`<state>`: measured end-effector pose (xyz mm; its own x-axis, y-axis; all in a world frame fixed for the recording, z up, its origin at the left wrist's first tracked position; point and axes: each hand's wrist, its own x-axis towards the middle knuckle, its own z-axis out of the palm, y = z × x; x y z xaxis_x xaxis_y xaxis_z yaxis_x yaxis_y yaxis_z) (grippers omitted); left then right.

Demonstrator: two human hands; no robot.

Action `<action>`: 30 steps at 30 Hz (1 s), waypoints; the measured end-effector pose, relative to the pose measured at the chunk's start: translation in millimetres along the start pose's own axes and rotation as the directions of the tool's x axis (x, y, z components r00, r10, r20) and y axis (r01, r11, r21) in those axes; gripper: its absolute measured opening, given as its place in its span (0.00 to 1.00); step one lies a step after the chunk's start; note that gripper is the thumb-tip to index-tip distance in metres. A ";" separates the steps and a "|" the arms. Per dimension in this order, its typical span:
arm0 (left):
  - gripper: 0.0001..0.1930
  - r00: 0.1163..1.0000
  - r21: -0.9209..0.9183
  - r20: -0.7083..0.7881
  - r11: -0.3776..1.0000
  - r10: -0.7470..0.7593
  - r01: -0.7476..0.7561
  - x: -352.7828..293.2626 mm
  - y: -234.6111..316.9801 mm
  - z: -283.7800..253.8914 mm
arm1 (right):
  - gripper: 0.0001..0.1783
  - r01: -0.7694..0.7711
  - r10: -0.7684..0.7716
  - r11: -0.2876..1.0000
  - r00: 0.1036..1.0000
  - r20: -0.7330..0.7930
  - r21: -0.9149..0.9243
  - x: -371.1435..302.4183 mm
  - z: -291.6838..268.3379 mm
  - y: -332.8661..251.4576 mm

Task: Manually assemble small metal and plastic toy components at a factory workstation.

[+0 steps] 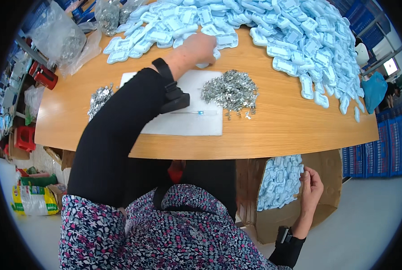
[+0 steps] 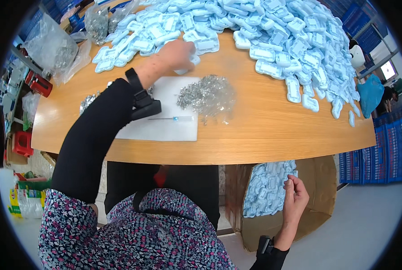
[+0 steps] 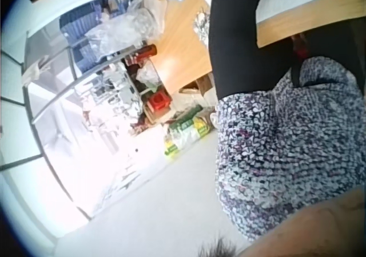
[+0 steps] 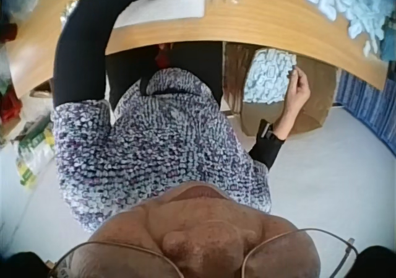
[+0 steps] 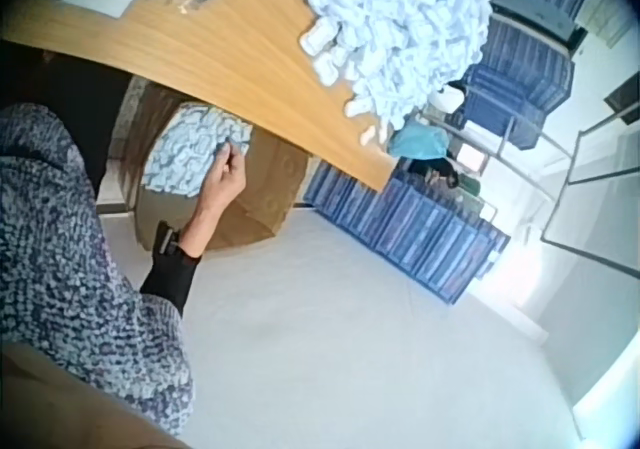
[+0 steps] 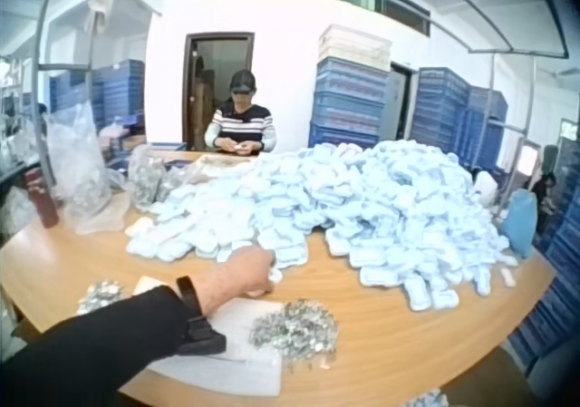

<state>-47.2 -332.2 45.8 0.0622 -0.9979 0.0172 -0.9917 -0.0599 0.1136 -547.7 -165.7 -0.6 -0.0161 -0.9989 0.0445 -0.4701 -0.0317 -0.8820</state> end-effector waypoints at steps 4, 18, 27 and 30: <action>0.35 0.997 -0.106 0.019 0.992 0.072 -0.070 -24.9 -11.6 -5.5 | 0.09 0.096 -0.097 0.995 0.993 0.074 0.012 4.3 29.1 -43.0; 0.31 0.977 -0.750 -0.115 0.661 -0.178 0.032 -97.4 -75.8 -53.2 | 0.09 0.692 -0.603 0.719 0.665 0.440 -0.061 22.7 183.1 -150.0; 0.26 0.991 -0.987 0.099 0.119 -0.090 0.110 -217.4 -62.2 -48.1 | 0.08 0.810 -0.586 0.532 0.563 0.582 -0.247 38.4 233.9 -149.5; 0.22 0.969 -0.964 0.238 -0.137 -0.069 0.227 -251.0 -40.1 -16.3 | 0.08 0.786 -0.590 0.566 0.596 0.544 -0.247 43.5 242.7 -163.4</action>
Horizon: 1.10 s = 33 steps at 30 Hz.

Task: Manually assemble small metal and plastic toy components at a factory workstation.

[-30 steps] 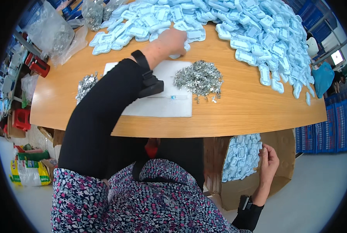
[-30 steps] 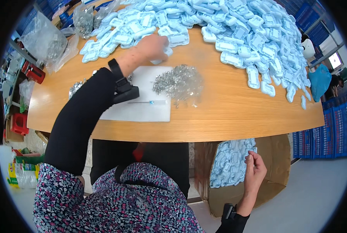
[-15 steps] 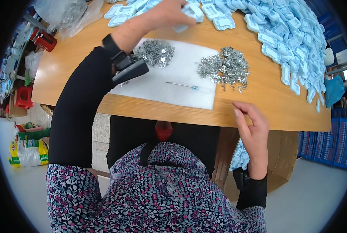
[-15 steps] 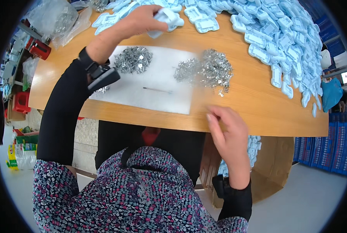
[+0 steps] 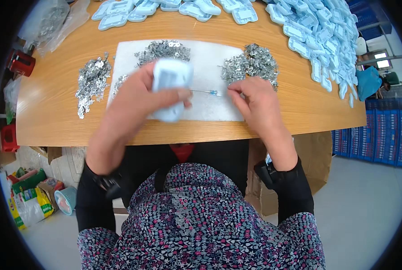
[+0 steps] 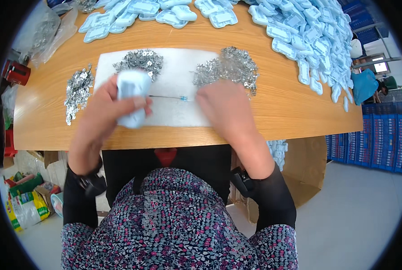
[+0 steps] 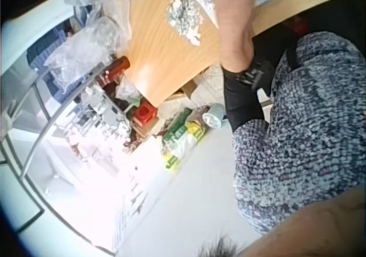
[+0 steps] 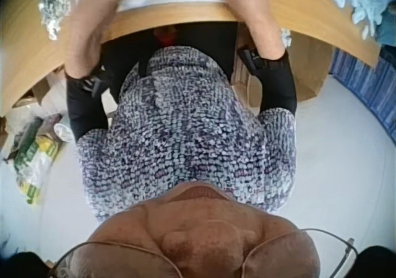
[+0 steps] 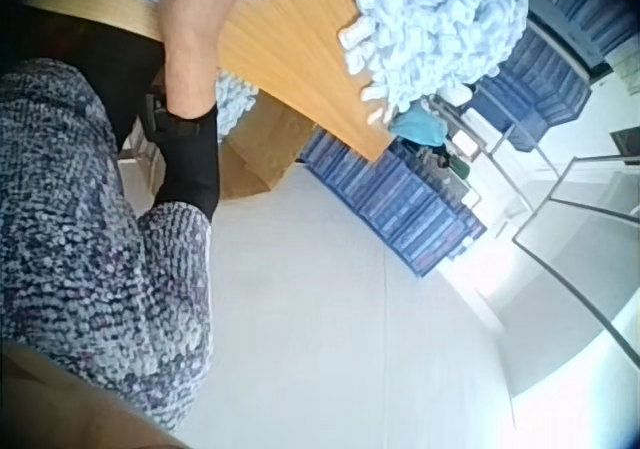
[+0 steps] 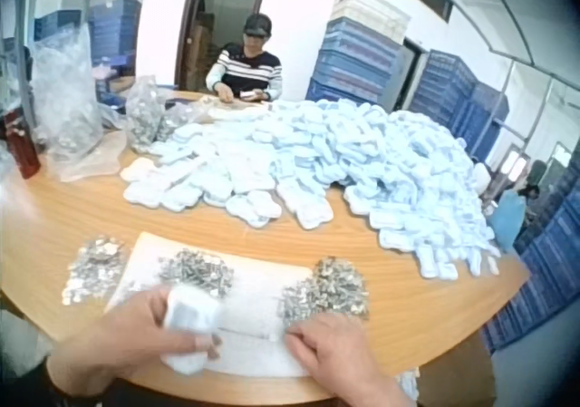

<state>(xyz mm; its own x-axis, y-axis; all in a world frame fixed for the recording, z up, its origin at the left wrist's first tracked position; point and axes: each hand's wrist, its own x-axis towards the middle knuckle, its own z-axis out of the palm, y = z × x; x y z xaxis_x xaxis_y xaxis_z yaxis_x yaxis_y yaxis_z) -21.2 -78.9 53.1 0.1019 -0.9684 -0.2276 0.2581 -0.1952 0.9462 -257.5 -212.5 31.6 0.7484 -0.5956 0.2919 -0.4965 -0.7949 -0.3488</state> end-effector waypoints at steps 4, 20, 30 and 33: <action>0.21 0.992 -0.174 0.038 0.977 -0.116 0.121 -15.3 -41.3 21.2 | 0.06 -0.001 0.003 1.000 0.993 -0.116 0.019 28.6 -6.6 11.1; 0.22 0.997 -0.350 -0.044 0.936 -0.066 0.047 -4.1 -46.7 26.8 | 0.03 0.220 -0.226 0.966 0.973 -0.033 -0.134 74.3 7.4 8.0; 0.27 0.992 -0.454 -0.021 0.885 -0.127 0.103 -15.4 -44.0 18.8 | 0.04 0.149 -0.149 0.983 0.989 0.004 -0.105 58.5 11.0 -2.9; 0.26 0.992 -0.448 -0.022 0.888 -0.124 0.101 -15.7 -43.6 18.6 | 0.05 0.199 -0.195 0.976 0.980 0.050 -0.094 61.5 17.9 -0.1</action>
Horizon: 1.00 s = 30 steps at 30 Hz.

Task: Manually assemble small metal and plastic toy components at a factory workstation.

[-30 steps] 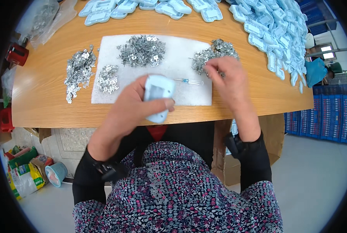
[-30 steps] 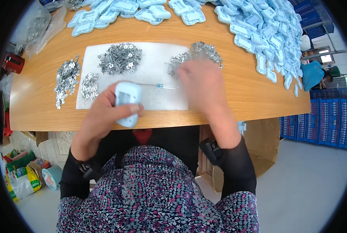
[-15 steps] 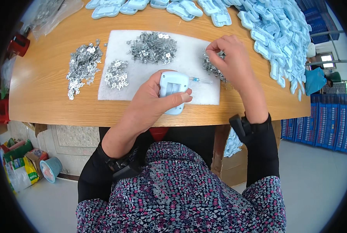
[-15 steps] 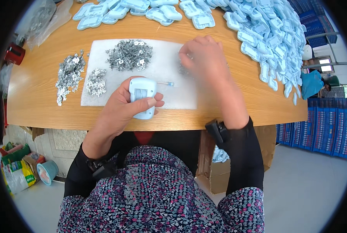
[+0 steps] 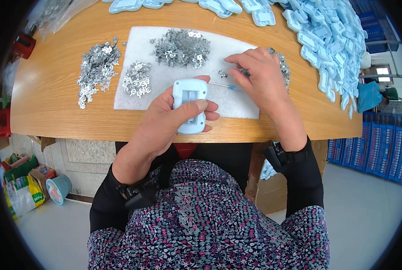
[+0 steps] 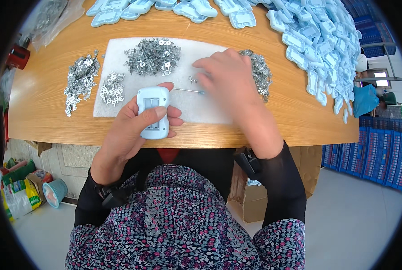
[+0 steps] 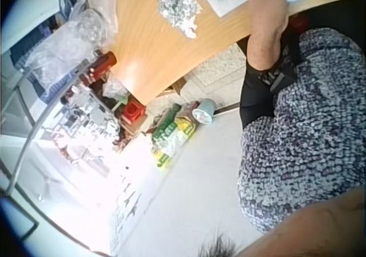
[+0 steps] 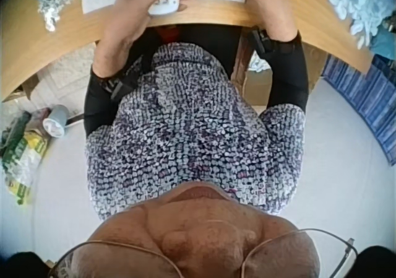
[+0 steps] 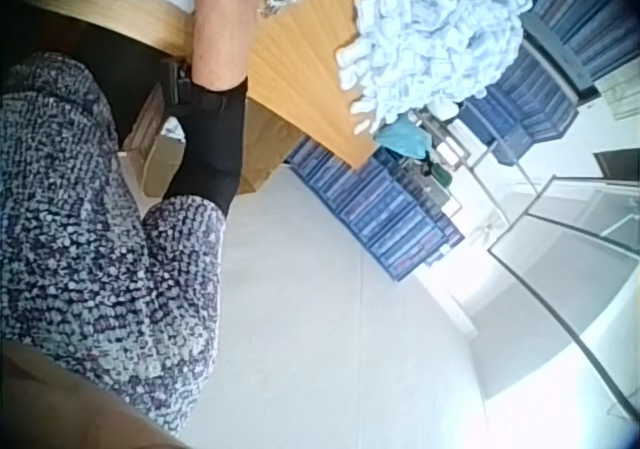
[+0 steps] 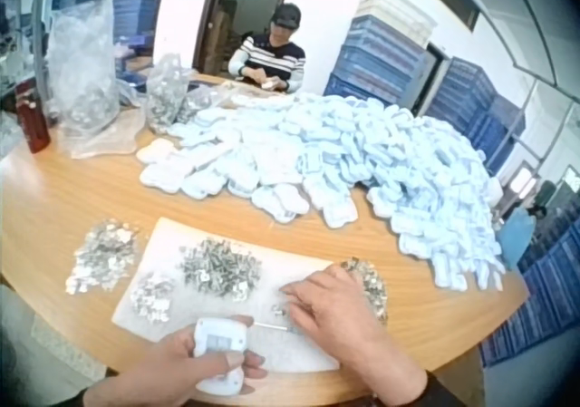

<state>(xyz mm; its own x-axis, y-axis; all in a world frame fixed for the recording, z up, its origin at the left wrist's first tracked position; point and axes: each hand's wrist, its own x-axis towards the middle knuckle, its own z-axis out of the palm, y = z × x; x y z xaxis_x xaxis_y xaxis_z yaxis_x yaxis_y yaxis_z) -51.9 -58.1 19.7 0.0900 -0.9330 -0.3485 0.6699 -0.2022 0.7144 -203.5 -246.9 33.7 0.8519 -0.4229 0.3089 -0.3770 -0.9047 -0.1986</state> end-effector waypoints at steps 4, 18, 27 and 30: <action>0.26 1.000 -0.016 0.013 1.000 0.018 -0.018 1.6 -4.4 -7.0 | 0.08 0.070 -0.066 0.997 0.995 0.080 -0.041 3.8 0.6 -7.1; 0.27 0.996 -0.165 -0.031 0.982 0.089 -0.093 1.7 1.4 1.9 | 0.11 0.010 -0.027 0.872 0.999 0.028 0.490 -11.7 -18.0 -56.0; 0.25 0.976 -0.012 -0.084 0.979 0.200 -0.202 0.9 -5.5 -0.3 | 0.08 -0.151 0.065 0.837 0.982 0.178 0.526 -13.7 -25.8 -61.4; 0.25 0.978 0.022 -0.062 0.980 0.199 -0.198 3.0 -8.8 -3.7 | 0.09 -0.306 0.140 0.775 0.936 0.323 0.553 -11.5 -32.8 -64.0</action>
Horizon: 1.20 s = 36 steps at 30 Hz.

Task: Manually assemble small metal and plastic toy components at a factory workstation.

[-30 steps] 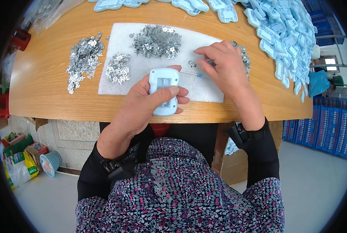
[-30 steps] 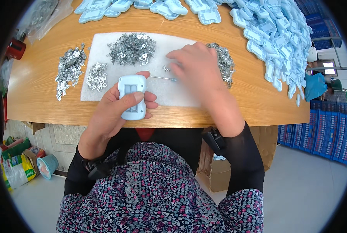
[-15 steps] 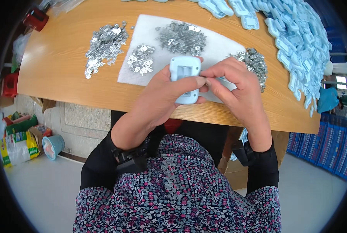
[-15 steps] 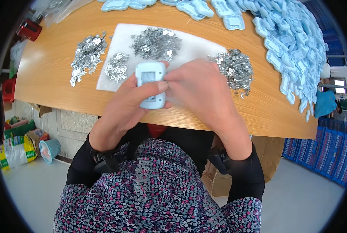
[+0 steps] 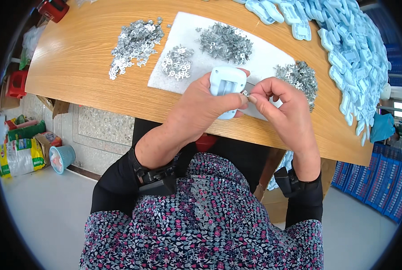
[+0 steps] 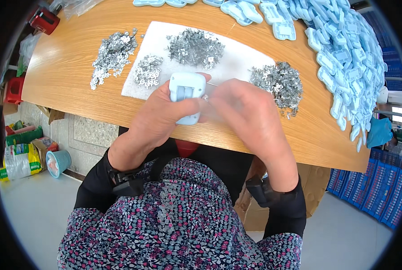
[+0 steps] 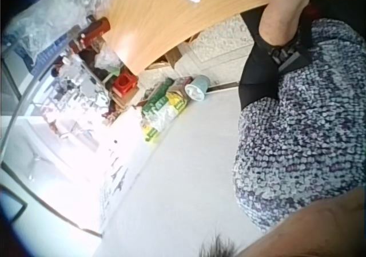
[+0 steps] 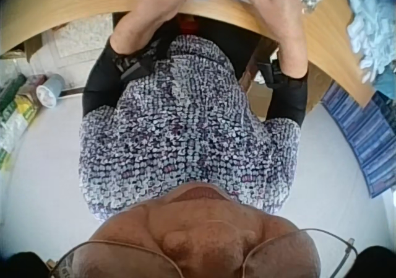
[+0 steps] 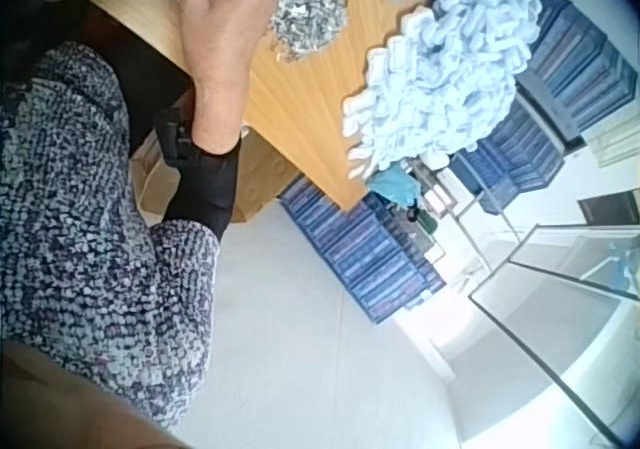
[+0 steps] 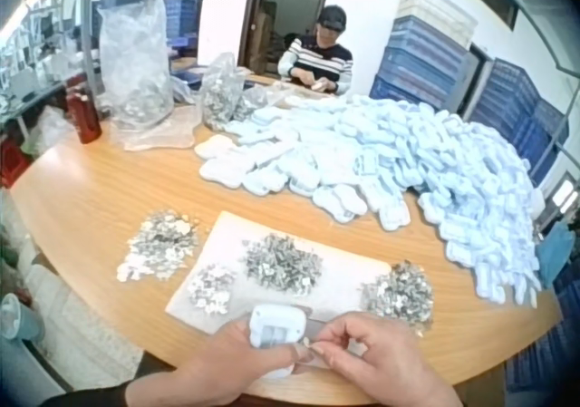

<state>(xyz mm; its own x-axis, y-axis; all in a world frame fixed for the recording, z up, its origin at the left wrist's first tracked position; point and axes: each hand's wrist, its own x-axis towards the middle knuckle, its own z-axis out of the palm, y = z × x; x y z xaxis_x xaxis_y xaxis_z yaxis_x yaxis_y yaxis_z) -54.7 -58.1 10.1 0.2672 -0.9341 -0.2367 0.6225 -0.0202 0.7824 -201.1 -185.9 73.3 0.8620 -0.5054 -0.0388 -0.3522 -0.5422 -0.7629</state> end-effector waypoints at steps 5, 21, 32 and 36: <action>0.25 0.999 0.006 -0.031 0.999 -0.041 0.041 0.1 5.1 2.5 | 0.08 -0.093 0.093 0.991 0.996 -0.003 0.101 -5.8 4.4 5.7; 0.23 0.992 -0.223 0.000 0.967 -0.126 0.123 4.7 5.3 -1.6 | 0.06 0.045 -0.022 0.993 0.977 -0.211 0.107 0.6 17.9 -4.6; 0.24 0.985 -0.171 -0.026 0.972 -0.170 0.163 6.0 4.5 6.1 | 0.03 0.165 -0.256 0.927 0.934 -0.248 -0.337 19.1 34.7 9.6; 0.24 0.985 -0.155 -0.071 0.977 -0.159 0.147 8.8 -0.9 3.8 | 0.03 0.237 -0.415 0.753 0.895 -0.164 -0.613 19.1 35.8 -1.9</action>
<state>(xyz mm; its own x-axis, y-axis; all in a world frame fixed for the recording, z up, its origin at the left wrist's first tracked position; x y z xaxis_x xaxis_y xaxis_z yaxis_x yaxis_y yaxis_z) -55.8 -67.6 9.5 0.2167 -0.8911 -0.3986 0.7611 -0.1015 0.6406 -170.9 -170.5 50.9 0.8578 -0.3371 0.3879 -0.2845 -0.9401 -0.1879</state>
